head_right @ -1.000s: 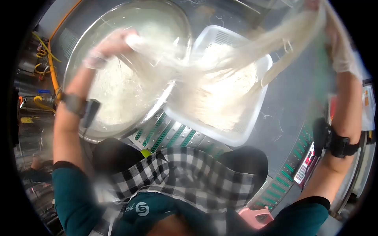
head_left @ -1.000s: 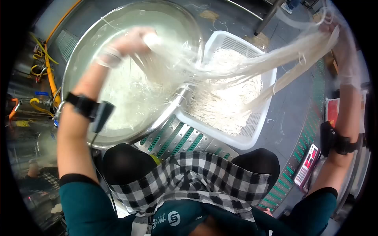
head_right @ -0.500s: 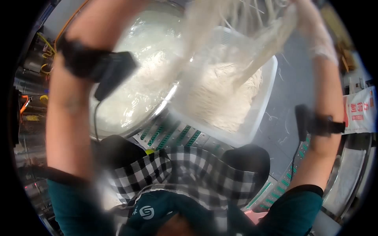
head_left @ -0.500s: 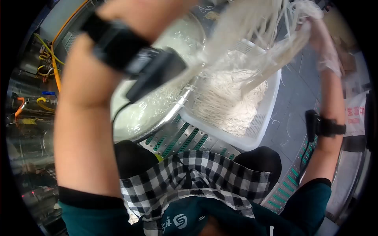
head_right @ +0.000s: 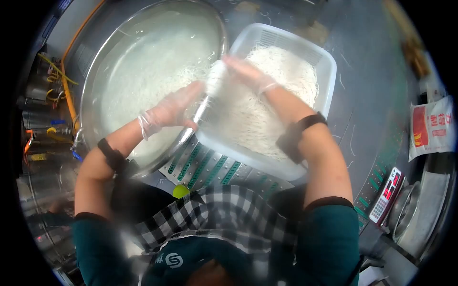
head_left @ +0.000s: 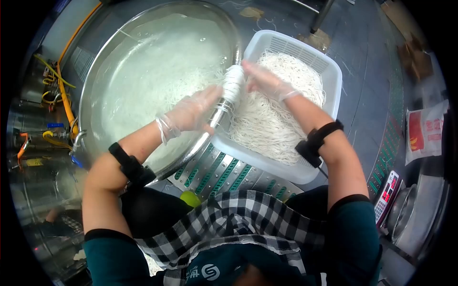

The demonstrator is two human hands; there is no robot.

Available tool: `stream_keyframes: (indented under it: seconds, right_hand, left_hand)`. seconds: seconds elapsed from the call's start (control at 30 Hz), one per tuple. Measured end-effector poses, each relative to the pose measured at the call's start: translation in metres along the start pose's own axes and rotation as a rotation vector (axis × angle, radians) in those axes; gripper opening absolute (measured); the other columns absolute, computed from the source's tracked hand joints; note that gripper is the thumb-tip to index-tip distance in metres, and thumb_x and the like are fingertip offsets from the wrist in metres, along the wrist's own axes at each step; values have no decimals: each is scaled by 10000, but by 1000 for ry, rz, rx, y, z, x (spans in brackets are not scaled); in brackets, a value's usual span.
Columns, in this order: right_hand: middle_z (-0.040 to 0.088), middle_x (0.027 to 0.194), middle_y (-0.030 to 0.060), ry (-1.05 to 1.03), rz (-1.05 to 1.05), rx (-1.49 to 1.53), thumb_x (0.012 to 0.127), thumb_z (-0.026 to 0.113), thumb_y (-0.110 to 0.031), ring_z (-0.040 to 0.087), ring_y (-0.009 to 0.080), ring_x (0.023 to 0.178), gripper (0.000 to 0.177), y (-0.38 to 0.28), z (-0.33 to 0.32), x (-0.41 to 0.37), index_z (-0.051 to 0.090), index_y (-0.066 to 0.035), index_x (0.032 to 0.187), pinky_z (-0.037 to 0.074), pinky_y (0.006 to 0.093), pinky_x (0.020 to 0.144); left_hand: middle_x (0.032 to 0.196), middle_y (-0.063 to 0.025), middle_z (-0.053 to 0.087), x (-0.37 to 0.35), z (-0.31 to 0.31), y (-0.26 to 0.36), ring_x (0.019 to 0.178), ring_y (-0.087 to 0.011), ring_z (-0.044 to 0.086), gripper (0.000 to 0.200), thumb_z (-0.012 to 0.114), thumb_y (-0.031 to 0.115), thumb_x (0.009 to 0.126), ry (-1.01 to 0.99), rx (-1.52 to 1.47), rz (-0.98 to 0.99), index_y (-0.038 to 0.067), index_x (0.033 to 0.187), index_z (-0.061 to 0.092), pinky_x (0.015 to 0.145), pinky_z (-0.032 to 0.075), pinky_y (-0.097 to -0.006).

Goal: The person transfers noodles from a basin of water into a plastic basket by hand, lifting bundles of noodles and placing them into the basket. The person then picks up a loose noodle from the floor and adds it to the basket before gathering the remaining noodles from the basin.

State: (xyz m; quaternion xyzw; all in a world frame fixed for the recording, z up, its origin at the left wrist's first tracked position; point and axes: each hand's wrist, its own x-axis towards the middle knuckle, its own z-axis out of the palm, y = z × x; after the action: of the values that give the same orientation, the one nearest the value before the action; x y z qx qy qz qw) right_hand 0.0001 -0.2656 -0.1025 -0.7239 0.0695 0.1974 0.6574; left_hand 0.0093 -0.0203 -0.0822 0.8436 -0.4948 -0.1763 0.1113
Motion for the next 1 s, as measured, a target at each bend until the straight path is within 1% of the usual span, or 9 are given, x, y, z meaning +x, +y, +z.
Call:
stream_keyframes:
  seconds: [0.2, 0.27, 0.37, 0.43, 0.47, 0.7, 0.77, 0.8, 1.0]
  right_hand:
    - [506, 737, -13, -532, 179, -16, 772, 591, -331, 475, 77, 629, 349, 29, 54, -45, 511, -62, 979, 385, 204, 524]
    - [523, 753, -7, -333, 97, -81, 696, 634, -272, 480, 71, 634, 370, 20, 58, -49, 523, -51, 971, 383, 205, 509]
    - [568, 755, 39, -59, -54, 89, 682, 597, -256, 514, 95, 675, 283, -37, 24, -66, 615, -37, 861, 413, 204, 608]
    - [557, 691, 31, 6, -283, 17, 688, 583, -222, 537, 107, 697, 185, -69, -4, -65, 604, -62, 780, 418, 227, 651]
    - [553, 683, 24, 38, -395, 45, 694, 581, -207, 536, 108, 700, 156, -87, -16, -74, 592, -68, 764, 422, 240, 684]
    - [582, 870, 50, 390, -659, 92, 728, 592, -163, 545, 146, 870, 295, -200, -132, -144, 559, -25, 988, 411, 281, 842]
    - [582, 912, 58, 453, -671, 90, 732, 595, -158, 542, 153, 902, 338, -206, -159, -154, 545, -17, 1035, 408, 282, 856]
    - [582, 933, 62, 474, -647, 65, 734, 596, -156, 540, 156, 918, 360, -201, -168, -156, 538, -13, 1059, 406, 283, 863]
    - [559, 1038, 70, 542, -461, -132, 718, 624, -188, 513, 177, 995, 480, -175, -149, -168, 496, 1, 1140, 383, 294, 884]
  left_hand:
    - [1327, -217, 309, 37, 16, -22, 1217, -324, 338, 905, 748, 331, 606, 326, 22, 91, 42, 1323, 277, 1003, 303, -371]
    - [1315, -205, 329, 41, 14, -19, 1204, -306, 357, 843, 731, 314, 632, 299, 49, 201, 43, 1309, 309, 995, 313, -362]
    - [1168, -131, 478, 40, 13, -7, 1064, -229, 483, 594, 678, 216, 702, 207, -616, 272, 43, 1218, 439, 909, 394, -328]
    - [969, -78, 583, 37, -10, 5, 891, -185, 548, 398, 636, 137, 730, 151, -965, -276, 79, 1110, 534, 822, 420, -286]
    - [851, -49, 613, 44, 1, -7, 802, -152, 569, 289, 579, 98, 750, 274, -1020, -228, 84, 1039, 573, 756, 438, -264]
    - [848, -35, 594, 31, 23, -80, 817, -126, 563, 251, 577, 68, 734, 368, -427, -375, 66, 985, 572, 719, 447, -267]
    - [880, -158, 619, 21, 34, -95, 828, -301, 593, 211, 567, 149, 742, 507, -443, -409, 106, 947, 581, 736, 455, -338]
    - [841, -137, 623, 18, 24, -99, 790, -268, 597, 183, 560, 150, 750, 507, -337, -485, 90, 920, 584, 711, 456, -332]
    - [717, -19, 573, -29, -173, -59, 641, -89, 523, 104, 508, 110, 788, 916, -689, -309, 50, 800, 591, 571, 422, -254]
